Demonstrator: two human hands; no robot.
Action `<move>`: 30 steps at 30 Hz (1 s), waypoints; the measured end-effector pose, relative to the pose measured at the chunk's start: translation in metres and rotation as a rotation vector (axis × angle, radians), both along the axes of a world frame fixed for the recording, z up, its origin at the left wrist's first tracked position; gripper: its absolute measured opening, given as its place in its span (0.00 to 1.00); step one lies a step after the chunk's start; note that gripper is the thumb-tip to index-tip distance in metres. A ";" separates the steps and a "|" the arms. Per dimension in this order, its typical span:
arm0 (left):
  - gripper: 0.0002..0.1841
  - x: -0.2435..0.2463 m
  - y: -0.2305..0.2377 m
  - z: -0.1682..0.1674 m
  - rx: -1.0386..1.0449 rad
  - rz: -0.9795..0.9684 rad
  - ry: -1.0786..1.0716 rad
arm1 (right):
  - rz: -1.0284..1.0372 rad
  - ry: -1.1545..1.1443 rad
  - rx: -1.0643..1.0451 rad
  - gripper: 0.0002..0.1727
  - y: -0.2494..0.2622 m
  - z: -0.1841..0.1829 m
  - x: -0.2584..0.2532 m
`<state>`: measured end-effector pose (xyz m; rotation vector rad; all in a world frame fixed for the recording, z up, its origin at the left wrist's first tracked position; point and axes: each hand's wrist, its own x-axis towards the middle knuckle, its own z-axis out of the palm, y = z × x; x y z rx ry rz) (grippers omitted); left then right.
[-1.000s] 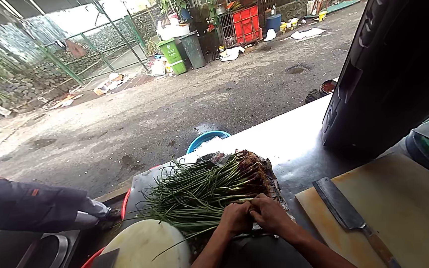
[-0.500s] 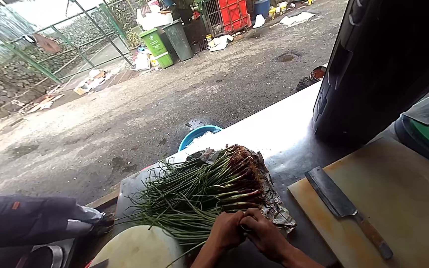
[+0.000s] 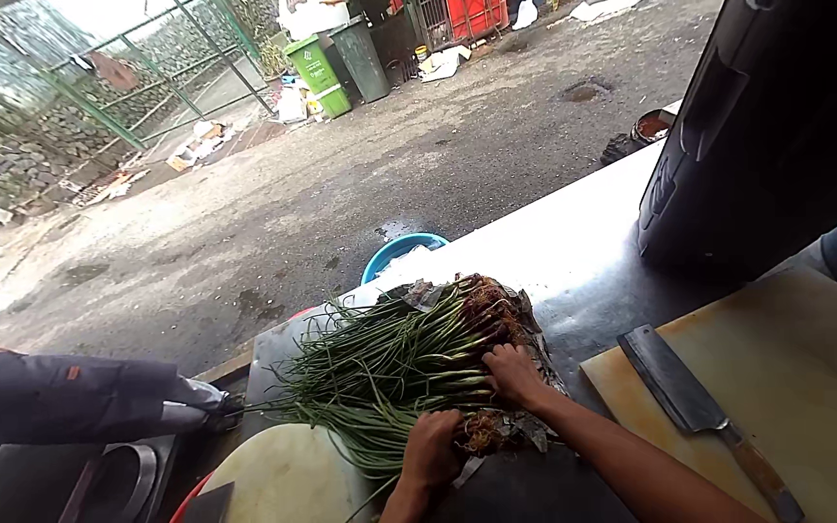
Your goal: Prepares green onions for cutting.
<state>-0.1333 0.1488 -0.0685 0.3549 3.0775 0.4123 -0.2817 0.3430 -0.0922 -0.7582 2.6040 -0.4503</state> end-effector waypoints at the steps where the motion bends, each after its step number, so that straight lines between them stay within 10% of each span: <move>1: 0.13 -0.001 0.000 0.001 0.010 0.013 0.012 | 0.014 -0.025 0.034 0.20 -0.004 0.003 -0.001; 18: 0.13 -0.022 -0.011 0.015 0.062 0.074 0.003 | 0.164 -0.207 0.199 0.11 0.037 0.042 -0.039; 30: 0.15 -0.040 -0.013 0.021 0.152 0.109 0.011 | -0.101 -0.037 -0.105 0.22 0.058 -0.014 0.030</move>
